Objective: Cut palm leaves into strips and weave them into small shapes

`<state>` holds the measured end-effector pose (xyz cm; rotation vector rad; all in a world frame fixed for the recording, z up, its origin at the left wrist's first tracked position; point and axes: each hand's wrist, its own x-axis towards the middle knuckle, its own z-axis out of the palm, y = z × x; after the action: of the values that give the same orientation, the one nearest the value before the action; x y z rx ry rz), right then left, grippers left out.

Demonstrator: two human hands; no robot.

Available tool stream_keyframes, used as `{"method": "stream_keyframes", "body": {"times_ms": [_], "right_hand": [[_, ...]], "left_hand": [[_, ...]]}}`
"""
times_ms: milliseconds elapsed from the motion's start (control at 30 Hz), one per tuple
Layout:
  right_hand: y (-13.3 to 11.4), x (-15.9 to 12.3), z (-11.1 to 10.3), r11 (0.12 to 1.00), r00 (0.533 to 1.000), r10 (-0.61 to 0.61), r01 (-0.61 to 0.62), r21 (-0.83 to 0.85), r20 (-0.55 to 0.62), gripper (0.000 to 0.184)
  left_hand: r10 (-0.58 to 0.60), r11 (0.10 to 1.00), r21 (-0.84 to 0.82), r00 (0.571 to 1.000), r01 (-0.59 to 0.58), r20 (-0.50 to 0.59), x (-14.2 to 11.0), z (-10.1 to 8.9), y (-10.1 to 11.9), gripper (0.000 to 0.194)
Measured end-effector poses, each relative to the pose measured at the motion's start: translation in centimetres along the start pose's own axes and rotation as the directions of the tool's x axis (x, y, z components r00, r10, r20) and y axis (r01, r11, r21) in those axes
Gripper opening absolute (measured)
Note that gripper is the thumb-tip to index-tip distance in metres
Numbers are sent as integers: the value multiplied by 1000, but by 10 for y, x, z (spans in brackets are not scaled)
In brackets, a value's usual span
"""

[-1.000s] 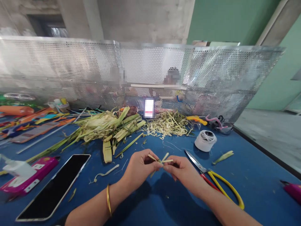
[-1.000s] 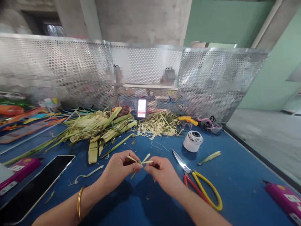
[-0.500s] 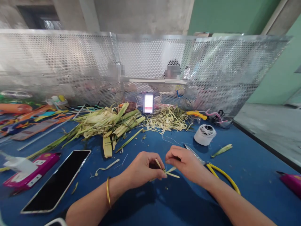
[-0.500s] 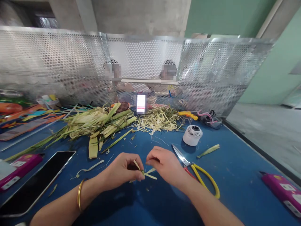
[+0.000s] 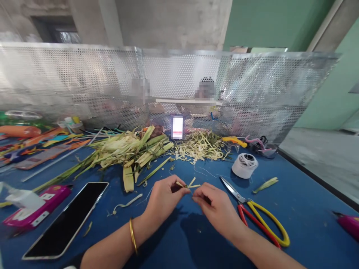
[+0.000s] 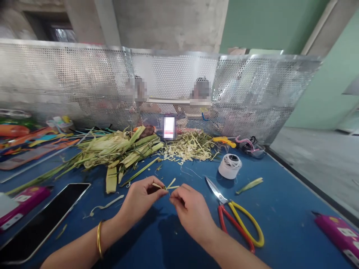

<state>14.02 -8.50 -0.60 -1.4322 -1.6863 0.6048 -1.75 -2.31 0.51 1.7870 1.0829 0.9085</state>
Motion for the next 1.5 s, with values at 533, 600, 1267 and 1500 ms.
{"method": "stream_keyframes", "body": {"times_ms": [533,600,1267,1500], "right_hand": [[11,9,-3,992,993,48,-35,-119,112,16],[14,9,-1,987,994,30,-12,-158,108,16],[21,7,0,966,980,-24,73,-249,198,17],[16,0,0,973,977,-28,75,-219,210,18]], "left_hand": [[368,196,801,800,-565,474,-27,22,-3,18],[335,152,835,822,-529,460,-32,28,-3,18],[112,605,688,899,-400,423,-16,16,-3,20],[81,755,564,903,-333,423,-5,3,-6,19]]}}
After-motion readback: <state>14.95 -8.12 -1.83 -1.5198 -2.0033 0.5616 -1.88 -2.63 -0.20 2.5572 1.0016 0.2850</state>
